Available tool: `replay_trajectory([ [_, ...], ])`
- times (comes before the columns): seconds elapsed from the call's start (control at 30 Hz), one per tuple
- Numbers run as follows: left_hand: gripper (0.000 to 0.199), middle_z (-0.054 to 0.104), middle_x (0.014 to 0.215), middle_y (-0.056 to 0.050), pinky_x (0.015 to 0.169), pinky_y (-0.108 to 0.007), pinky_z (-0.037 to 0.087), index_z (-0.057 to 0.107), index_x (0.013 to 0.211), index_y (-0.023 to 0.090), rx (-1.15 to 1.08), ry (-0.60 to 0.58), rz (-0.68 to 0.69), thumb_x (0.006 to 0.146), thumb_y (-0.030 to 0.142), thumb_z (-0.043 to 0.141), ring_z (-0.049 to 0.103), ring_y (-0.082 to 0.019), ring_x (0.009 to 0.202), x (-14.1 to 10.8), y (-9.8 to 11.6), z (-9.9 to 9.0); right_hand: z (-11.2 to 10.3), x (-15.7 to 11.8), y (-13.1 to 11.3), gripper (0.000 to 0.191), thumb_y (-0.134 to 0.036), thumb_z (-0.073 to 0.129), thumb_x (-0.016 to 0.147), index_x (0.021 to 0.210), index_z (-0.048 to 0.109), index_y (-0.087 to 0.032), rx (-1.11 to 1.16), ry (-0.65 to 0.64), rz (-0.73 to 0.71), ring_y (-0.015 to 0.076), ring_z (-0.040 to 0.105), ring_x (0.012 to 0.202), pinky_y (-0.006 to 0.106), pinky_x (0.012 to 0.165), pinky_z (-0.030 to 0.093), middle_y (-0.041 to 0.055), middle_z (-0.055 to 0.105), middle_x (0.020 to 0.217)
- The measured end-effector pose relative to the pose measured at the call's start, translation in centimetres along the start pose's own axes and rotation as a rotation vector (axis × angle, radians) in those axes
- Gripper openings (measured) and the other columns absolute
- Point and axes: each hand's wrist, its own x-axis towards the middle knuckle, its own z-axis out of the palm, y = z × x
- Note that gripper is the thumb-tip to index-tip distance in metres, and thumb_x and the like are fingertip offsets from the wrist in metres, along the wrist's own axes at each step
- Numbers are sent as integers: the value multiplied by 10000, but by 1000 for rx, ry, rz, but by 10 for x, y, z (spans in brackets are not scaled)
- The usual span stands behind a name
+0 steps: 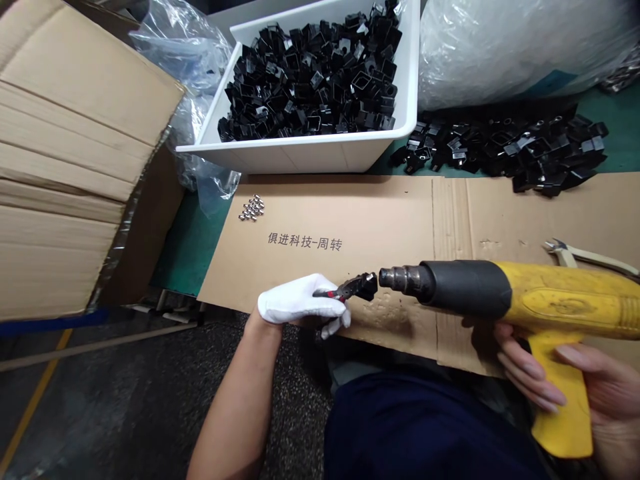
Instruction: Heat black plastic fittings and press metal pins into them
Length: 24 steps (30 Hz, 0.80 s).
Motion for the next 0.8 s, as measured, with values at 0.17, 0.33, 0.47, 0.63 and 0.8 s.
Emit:
replay_trajectory([
  [0.17, 359, 739, 696, -65, 596, -248, 503, 787, 936, 119, 10, 32, 5, 919, 468, 703, 666, -153, 604, 0, -1, 2, -4, -2, -2, 413, -456, 663, 854, 1176, 729, -205, 17, -16, 35, 129, 437, 477, 263, 439, 431, 64, 593, 772],
  [0.33, 375, 740, 696, -62, 583, -235, 461, 789, 937, 121, 68, 46, 14, 921, 484, 696, 640, -134, 579, 1, -1, 4, -1, -2, -5, 443, -472, 705, 822, 1167, 720, -195, 3, 16, 52, 135, 469, 498, 261, 441, 444, 65, 584, 777],
  [0.47, 377, 743, 701, -67, 606, -243, 464, 791, 939, 117, 84, 57, 37, 928, 480, 691, 641, -134, 585, 1, -1, 6, 1, -1, -5, 431, -460, 690, 830, 1164, 724, -190, 3, -3, 30, 116, 419, 473, 254, 425, 432, 63, 584, 765],
  [0.63, 367, 739, 698, -70, 632, -260, 503, 793, 944, 111, 85, 73, 33, 920, 467, 706, 678, -159, 618, 2, -1, 8, 2, -2, -3, 404, -435, 626, 871, 1162, 738, -177, 23, -27, 4, 109, 391, 473, 245, 432, 429, 57, 583, 752],
  [0.8, 334, 738, 697, -62, 638, -253, 512, 800, 947, 129, 92, 84, 21, 928, 448, 701, 683, -158, 625, 3, -1, 9, -2, -2, 0, 449, -442, 578, 886, 1200, 723, -156, 25, -45, -26, 112, 369, 482, 252, 429, 415, 68, 583, 761],
])
